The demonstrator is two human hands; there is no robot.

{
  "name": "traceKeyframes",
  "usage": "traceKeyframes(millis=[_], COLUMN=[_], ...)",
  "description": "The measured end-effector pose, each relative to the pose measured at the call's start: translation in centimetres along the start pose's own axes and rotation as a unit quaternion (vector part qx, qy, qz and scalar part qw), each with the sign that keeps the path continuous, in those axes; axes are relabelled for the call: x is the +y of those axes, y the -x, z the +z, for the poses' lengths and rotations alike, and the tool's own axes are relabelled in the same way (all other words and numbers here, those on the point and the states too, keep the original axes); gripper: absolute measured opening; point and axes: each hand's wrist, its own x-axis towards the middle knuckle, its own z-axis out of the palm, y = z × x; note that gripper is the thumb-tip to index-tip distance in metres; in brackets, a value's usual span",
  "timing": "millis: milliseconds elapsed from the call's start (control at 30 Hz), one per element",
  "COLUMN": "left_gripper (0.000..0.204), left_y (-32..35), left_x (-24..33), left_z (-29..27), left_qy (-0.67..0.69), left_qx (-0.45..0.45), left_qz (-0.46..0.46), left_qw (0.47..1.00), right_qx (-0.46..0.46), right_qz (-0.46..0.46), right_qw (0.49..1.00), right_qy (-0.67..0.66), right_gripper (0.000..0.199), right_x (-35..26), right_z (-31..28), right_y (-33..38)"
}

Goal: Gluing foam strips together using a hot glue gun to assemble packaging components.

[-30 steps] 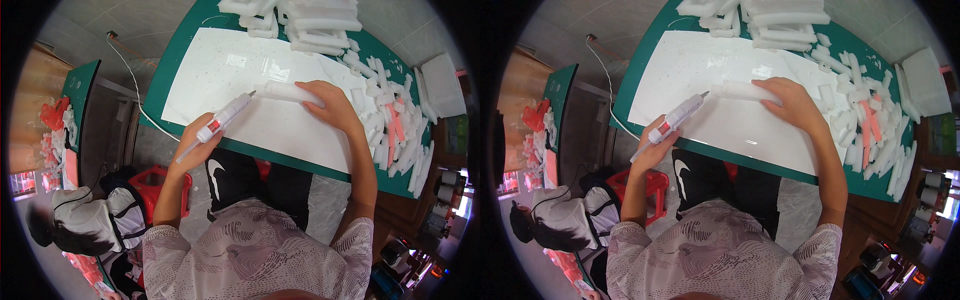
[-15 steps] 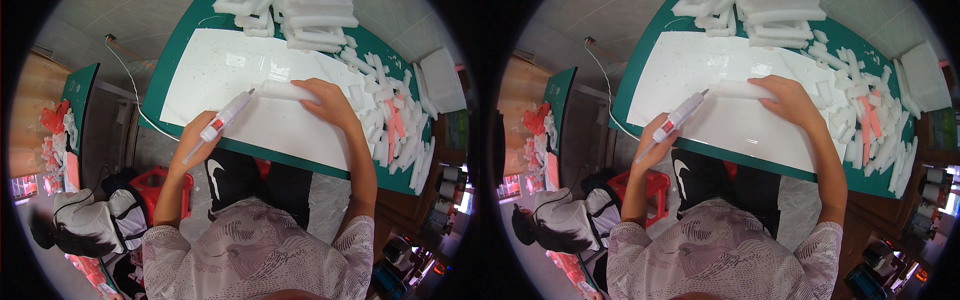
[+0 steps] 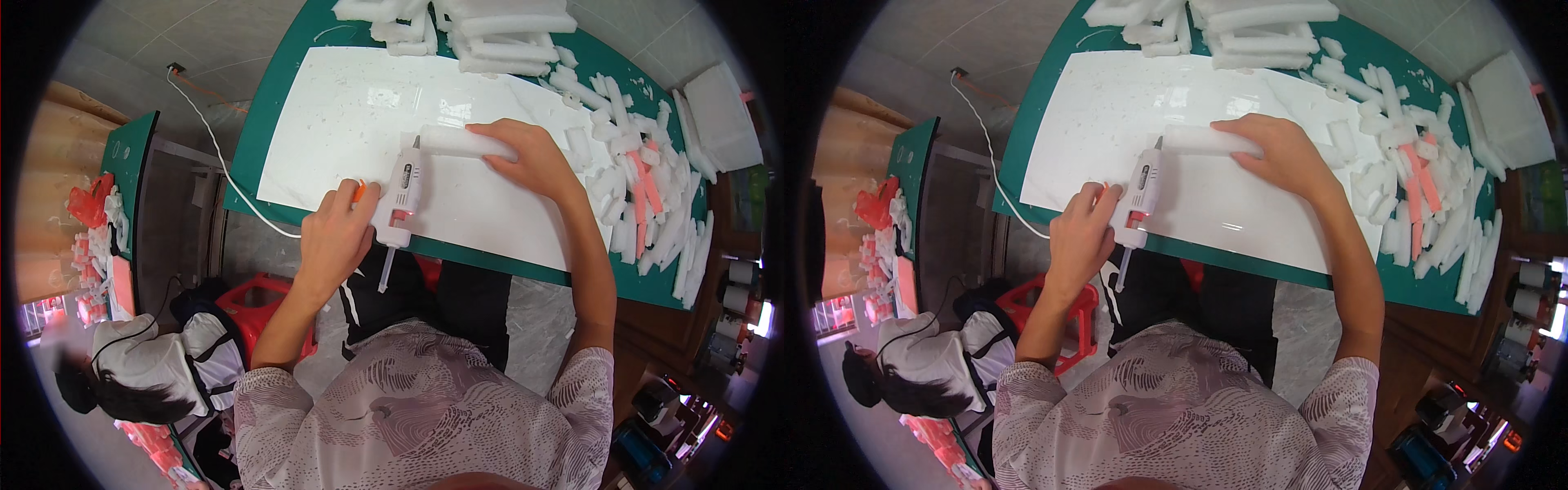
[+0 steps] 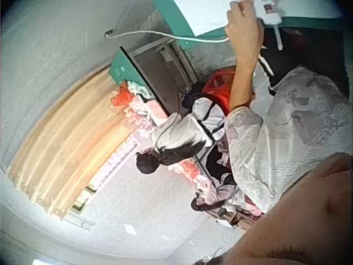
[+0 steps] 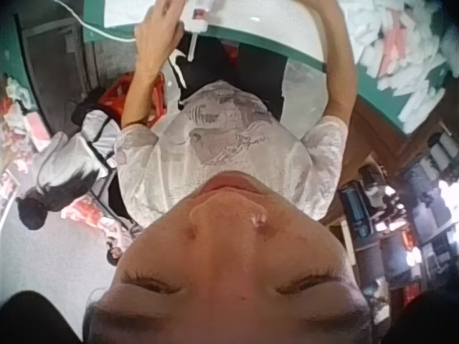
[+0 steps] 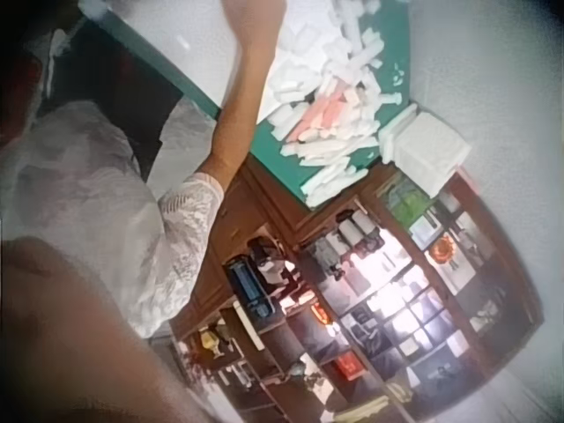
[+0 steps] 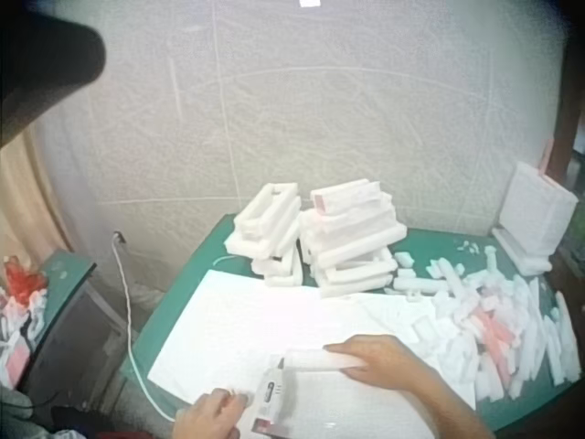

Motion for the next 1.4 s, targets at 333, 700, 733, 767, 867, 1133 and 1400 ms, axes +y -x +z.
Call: traceKeyframes(millis=[333,700,733,767,867,1133,1400], left_gripper=[0.052,0.048,0.048,0.048,0.049,0.049,0.044], left_y=[-0.1,0.0,0.0,0.0,-0.1,0.0,-0.1], left_x=[0.7,0.7,0.7,0.7,0.9,0.8,0.8], left_z=[1.1,2.0,2.0,2.0,1.9,2.3,2.4], left_qy=[-0.041,-0.064,-0.066,-0.067,-0.060,-0.064,-0.056], left_qx=[0.004,0.013,0.014,0.015,0.009,0.009,0.013], left_qz=[0.008,0.006,0.008,0.011,0.006,0.004,0.003], left_qw=[0.999,0.998,0.998,0.998,0.998,0.998,0.998], right_qx=[0.021,0.019,0.018,0.020,0.018,0.017,0.014], right_qz=[-0.014,-0.016,-0.016,-0.018,-0.018,-0.017,-0.015], right_qw=[1.000,1.000,1.000,1.000,1.000,1.000,1.000], right_qy=[0.002,0.006,0.005,0.008,0.012,0.007,-0.004], right_gripper=[0.044,0.046,0.046,0.046,0.046,0.046,0.047], right_x=[0.2,0.7,0.7,0.7,0.7,0.6,0.5], right_z=[0.2,0.3,0.3,0.3,0.3,0.3,0.1], right_y=[0.0,0.0,0.0,0.0,-0.1,0.0,-0.2])
